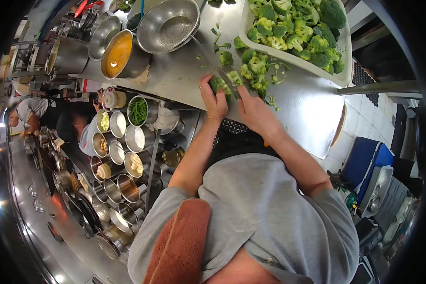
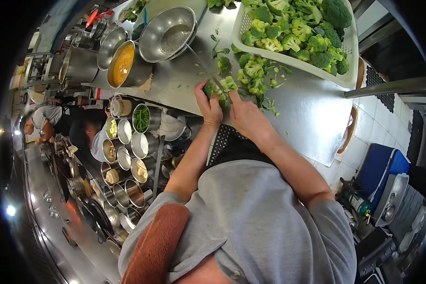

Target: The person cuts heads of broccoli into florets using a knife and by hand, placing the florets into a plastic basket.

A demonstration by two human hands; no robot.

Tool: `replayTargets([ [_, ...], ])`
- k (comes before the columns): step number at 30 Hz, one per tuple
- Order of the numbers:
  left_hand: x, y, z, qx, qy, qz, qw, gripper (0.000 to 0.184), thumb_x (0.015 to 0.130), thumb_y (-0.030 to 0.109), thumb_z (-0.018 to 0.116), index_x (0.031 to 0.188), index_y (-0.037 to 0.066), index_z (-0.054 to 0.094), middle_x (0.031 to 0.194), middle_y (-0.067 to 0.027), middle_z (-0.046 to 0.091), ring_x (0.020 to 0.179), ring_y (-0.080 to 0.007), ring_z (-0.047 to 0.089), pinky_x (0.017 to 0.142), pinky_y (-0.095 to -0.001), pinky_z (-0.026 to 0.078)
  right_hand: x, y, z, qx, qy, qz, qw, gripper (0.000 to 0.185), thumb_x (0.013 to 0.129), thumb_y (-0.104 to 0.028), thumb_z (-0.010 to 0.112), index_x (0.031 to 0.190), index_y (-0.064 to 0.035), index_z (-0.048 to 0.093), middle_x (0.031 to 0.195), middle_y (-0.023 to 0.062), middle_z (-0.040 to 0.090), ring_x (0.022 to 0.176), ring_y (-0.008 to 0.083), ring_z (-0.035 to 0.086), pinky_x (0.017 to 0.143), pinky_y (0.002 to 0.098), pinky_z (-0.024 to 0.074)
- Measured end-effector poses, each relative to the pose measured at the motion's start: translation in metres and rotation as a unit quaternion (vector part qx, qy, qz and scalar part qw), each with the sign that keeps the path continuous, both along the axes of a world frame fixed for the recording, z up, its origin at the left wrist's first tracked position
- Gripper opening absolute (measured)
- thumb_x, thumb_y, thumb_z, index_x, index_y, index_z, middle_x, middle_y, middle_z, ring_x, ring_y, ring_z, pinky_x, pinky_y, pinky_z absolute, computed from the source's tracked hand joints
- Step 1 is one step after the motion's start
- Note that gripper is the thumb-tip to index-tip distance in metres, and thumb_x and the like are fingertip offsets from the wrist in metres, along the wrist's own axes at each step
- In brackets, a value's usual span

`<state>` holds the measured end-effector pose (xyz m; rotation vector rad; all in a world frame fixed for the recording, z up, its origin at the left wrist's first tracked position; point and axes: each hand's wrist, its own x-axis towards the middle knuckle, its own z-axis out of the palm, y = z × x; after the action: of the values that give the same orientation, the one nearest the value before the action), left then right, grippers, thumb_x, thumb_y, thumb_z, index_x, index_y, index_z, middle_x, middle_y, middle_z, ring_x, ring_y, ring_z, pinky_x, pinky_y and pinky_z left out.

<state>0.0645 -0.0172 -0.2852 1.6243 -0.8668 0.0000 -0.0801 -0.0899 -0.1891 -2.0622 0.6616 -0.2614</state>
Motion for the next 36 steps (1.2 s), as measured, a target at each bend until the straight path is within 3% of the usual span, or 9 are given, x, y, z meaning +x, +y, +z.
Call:
replayTargets([
  [4,-0.002,0.0,0.0,0.0,-0.041,0.012,0.999,0.046,0.077,0.012,0.053,0.12,-0.005,0.047,0.118,-0.025,0.048,0.109,-0.0393,0.049,0.101,-0.0448,0.038,-0.001,0.006,-0.007,-0.025,-0.003,0.016,1.0,0.032,0.094,-0.007,0.051,0.124,0.0002,0.042,0.073,0.032,0.062,0.074,0.0516,0.061,0.067,0.0615,0.0454],
  [6,-0.002,0.0,0.0,0.008,-0.063,0.0,0.998,0.046,0.076,0.012,0.053,0.118,-0.005,0.047,0.116,-0.0257,0.048,0.108,-0.0399,0.048,0.101,-0.0455,0.038,-0.004,0.008,-0.007,-0.099,0.039,0.037,0.994,0.032,0.089,-0.003,0.051,0.119,0.0024,0.04,0.073,0.0318,0.063,0.071,0.05,0.063,0.065,0.0604,0.0492],
  [12,-0.007,-0.003,0.004,0.011,-0.064,0.003,0.998,0.046,0.076,0.012,0.054,0.118,-0.005,0.047,0.116,-0.0264,0.047,0.109,-0.0406,0.046,0.101,-0.0468,0.036,-0.037,0.012,-0.013,-0.057,0.099,0.053,0.992,0.031,0.088,0.0,0.049,0.118,0.0021,0.04,0.07,0.0292,0.063,0.069,0.0471,0.065,0.065,0.0584,0.0507],
  [16,-0.012,-0.003,0.005,0.022,-0.064,0.019,0.998,0.045,0.076,0.011,0.053,0.118,-0.004,0.047,0.118,-0.027,0.045,0.11,-0.0408,0.045,0.102,-0.0482,0.035,-0.074,0.018,0.017,-0.058,0.133,0.065,0.987,0.031,0.087,0.001,0.05,0.118,0.0017,0.041,0.069,0.0289,0.063,0.068,0.0459,0.065,0.066,0.0574,0.0514],
  [18,-0.014,0.0,0.006,0.041,-0.065,0.013,0.997,0.044,0.076,0.01,0.052,0.118,-0.004,0.047,0.121,-0.0251,0.044,0.113,-0.0385,0.043,0.104,-0.0455,0.034,-0.08,0.02,0.024,-0.047,0.209,0.065,0.975,0.032,0.092,-0.003,0.049,0.123,0.0001,0.042,0.071,0.0294,0.062,0.072,0.0498,0.062,0.067,0.0595,0.0466],
  [28,-0.013,0.001,0.005,0.053,-0.078,0.004,0.996,0.045,0.076,0.011,0.052,0.118,-0.005,0.047,0.121,-0.0265,0.044,0.112,-0.0398,0.044,0.103,-0.047,0.034,-0.019,0.01,-0.01,-0.04,0.159,0.053,0.985,0.036,0.087,0.001,0.051,0.122,-0.0005,0.041,0.072,0.0301,0.062,0.075,0.0493,0.064,0.069,0.0598,0.0478],
  [30,-0.014,0.001,0.004,0.047,-0.082,0.004,0.995,0.044,0.076,0.011,0.051,0.117,-0.005,0.047,0.12,-0.0266,0.044,0.112,-0.04,0.044,0.103,-0.0469,0.034,0.007,0.003,-0.022,-0.073,0.148,0.059,0.984,0.028,0.086,-0.001,0.053,0.111,0.0016,0.042,0.08,0.0318,0.066,0.079,0.0477,0.067,0.07,0.0548,0.0537],
  [36,-0.008,0.001,0.004,0.029,-0.063,0.007,0.998,0.043,0.077,0.009,0.05,0.117,-0.005,0.047,0.117,-0.027,0.044,0.109,-0.0407,0.045,0.1,-0.0481,0.036,0.005,0.002,-0.024,-0.085,0.185,0.06,0.977,0.024,0.088,-0.004,0.049,0.111,-0.0011,0.042,0.081,0.0318,0.066,0.08,0.0477,0.067,0.072,0.0567,0.0537],
])
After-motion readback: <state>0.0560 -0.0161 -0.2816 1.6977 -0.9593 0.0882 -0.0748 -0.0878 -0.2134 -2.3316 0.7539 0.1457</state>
